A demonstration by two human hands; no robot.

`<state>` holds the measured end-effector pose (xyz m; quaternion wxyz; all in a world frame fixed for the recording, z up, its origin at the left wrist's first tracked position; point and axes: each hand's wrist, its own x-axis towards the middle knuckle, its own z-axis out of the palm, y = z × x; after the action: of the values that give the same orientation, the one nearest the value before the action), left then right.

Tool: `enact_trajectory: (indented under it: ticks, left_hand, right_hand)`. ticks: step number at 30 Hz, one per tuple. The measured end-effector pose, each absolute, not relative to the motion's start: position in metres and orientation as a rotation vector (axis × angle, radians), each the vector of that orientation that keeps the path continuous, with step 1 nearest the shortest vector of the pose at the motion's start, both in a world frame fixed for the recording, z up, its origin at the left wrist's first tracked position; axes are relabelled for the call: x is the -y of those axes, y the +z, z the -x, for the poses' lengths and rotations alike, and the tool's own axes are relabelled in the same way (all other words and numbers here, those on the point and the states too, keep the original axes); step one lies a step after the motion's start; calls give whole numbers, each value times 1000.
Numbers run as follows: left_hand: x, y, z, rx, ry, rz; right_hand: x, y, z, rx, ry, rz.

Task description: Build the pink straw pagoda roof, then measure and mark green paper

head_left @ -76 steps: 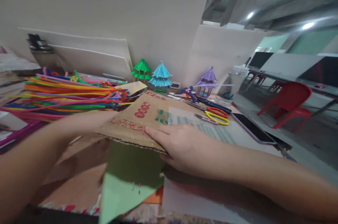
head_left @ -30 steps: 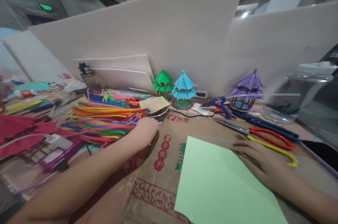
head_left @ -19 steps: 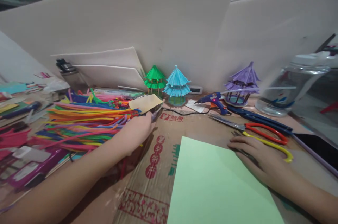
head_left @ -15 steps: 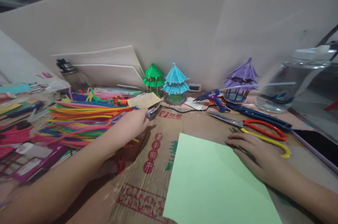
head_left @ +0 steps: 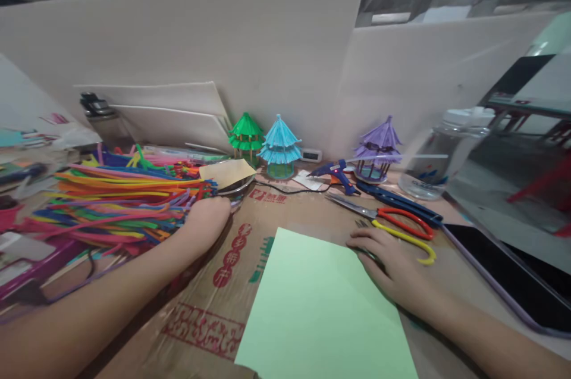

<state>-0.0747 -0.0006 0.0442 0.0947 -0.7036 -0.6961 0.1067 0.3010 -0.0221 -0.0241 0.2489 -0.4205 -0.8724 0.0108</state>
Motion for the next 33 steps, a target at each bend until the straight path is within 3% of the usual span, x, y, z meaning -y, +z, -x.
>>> enact_trajectory:
  ticks: [5, 10, 16, 20, 25, 33]
  left_hand:
    - [30, 64, 65, 1842, 131, 2107]
    - [59, 71, 24, 1348, -355, 2548]
    - [64, 63, -42, 1114, -633, 2995]
    - [61, 74, -49, 1140, -806, 2993]
    - [33, 59, -14, 1336, -532, 2700]
    - [16, 7, -2, 1580, -179, 2754]
  right_hand:
    - [25, -21, -298, 2350, 21, 1182]
    - [43, 1, -289, 2355, 96, 1133]
    - [76, 33, -250, 2182, 624, 892]
    - [74, 33, -241, 1722, 1019, 840]
    - [60, 19, -263, 1440, 1082, 1005]
    - [45, -6, -273, 1450, 1130, 1113]
